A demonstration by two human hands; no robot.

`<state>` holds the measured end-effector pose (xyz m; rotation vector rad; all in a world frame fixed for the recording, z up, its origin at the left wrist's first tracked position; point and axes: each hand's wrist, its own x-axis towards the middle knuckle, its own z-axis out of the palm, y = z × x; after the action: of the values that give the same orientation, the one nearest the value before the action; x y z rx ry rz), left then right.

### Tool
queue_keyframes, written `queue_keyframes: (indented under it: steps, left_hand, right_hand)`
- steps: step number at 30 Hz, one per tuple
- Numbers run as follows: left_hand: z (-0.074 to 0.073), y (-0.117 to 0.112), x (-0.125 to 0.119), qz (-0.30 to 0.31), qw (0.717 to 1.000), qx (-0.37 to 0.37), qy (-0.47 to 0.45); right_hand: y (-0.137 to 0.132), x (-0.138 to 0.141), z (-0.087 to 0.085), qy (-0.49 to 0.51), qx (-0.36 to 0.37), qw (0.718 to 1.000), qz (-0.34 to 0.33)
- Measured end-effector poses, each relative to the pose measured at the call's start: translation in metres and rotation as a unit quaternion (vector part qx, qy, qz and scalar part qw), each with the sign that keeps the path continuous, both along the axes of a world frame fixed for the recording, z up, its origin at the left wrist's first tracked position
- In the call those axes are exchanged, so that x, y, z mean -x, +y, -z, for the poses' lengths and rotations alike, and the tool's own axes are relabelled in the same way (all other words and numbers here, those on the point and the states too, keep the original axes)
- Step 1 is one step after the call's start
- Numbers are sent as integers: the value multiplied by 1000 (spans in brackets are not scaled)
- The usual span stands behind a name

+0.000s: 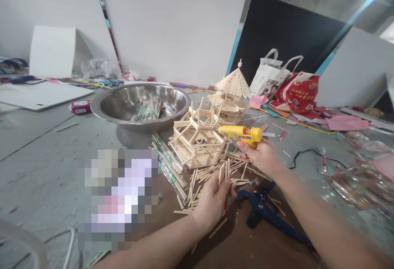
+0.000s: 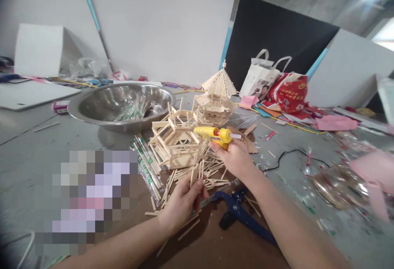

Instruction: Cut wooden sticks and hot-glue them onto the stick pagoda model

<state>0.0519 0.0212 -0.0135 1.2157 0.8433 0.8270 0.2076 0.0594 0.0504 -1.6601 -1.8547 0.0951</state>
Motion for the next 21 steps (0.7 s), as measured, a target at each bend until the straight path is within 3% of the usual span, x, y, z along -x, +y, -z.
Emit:
queue_keyframes:
  steps: [21]
  left_hand:
    - [-1, -1, 0, 4, 1000, -1, 1]
  right_hand:
    - [-2, 1, -2, 4, 19, 1000, -10]
